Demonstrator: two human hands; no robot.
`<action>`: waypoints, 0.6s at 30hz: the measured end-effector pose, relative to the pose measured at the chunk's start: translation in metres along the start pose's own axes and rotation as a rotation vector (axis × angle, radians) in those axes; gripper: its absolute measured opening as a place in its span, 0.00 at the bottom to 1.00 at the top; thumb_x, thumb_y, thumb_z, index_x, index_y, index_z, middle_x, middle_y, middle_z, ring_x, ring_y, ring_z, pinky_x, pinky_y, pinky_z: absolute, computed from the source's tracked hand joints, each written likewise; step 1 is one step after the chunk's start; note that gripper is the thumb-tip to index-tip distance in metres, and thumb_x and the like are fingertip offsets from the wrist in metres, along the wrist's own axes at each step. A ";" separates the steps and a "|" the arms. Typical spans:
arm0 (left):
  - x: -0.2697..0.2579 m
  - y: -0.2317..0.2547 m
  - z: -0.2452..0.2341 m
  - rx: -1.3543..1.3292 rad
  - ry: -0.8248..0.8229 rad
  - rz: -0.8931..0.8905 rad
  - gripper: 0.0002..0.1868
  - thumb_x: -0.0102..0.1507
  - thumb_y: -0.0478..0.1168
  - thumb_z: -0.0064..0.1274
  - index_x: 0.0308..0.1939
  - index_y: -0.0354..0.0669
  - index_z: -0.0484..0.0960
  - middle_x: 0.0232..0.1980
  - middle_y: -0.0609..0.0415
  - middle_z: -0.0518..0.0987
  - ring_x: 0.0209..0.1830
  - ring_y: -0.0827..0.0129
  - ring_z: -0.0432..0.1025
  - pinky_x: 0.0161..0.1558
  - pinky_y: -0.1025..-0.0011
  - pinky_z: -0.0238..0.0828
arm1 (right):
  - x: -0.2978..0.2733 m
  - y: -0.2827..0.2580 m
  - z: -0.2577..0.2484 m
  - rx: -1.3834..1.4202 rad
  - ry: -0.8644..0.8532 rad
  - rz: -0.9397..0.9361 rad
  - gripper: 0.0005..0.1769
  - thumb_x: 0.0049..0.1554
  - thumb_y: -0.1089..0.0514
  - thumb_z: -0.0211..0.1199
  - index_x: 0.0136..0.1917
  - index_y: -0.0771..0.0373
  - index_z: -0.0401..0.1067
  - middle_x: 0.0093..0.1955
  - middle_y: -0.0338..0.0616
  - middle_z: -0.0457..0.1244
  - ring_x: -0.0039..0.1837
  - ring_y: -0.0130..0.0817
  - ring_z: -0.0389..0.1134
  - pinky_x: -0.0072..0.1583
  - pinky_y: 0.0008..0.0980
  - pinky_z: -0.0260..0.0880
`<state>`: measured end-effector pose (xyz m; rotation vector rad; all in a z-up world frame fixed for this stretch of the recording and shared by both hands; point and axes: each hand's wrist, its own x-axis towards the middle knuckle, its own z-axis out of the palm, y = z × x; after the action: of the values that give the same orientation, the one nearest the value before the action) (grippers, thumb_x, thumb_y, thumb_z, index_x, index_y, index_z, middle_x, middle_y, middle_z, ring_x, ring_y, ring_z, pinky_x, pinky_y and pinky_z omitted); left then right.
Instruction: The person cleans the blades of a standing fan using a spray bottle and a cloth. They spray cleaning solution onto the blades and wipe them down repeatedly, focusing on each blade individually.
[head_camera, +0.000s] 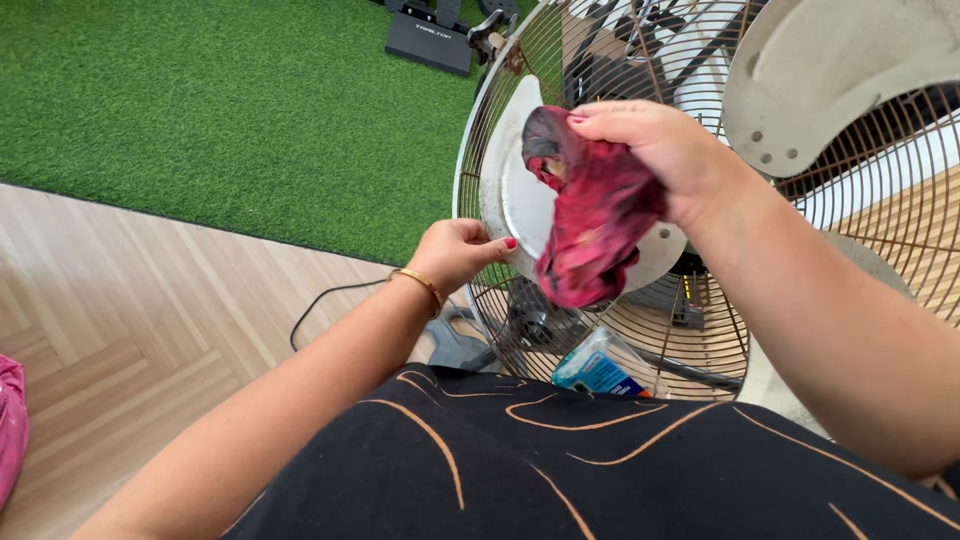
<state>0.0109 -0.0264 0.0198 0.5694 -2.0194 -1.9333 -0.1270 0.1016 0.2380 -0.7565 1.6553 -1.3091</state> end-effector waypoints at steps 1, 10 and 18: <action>-0.005 0.003 -0.008 0.038 0.012 0.015 0.19 0.57 0.53 0.67 0.32 0.39 0.87 0.28 0.60 0.80 0.27 0.80 0.68 0.32 0.73 0.66 | -0.005 0.002 -0.001 0.040 0.013 0.008 0.13 0.61 0.62 0.56 0.56 0.67 0.75 0.52 0.46 0.70 0.49 0.30 0.73 0.56 0.33 0.75; -0.032 0.062 -0.033 -0.433 0.050 0.239 0.17 0.63 0.50 0.59 0.45 0.40 0.87 0.39 0.57 0.87 0.35 0.79 0.75 0.40 0.75 0.72 | -0.018 0.043 0.023 0.187 -0.063 -0.010 0.09 0.62 0.61 0.55 0.55 0.65 0.68 0.49 0.46 0.70 0.49 0.32 0.73 0.54 0.32 0.73; -0.057 0.053 -0.020 -0.327 0.236 0.124 0.11 0.60 0.40 0.66 0.33 0.35 0.84 0.33 0.53 0.85 0.31 0.78 0.75 0.36 0.75 0.74 | -0.058 0.107 0.092 -0.850 0.287 -0.758 0.22 0.58 0.60 0.65 0.62 0.66 0.63 0.54 0.50 0.63 0.56 0.43 0.67 0.58 0.37 0.69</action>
<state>0.0657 -0.0161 0.0779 0.5454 -1.5205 -1.9612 -0.0132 0.1391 0.1437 -1.9124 2.3003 -1.1843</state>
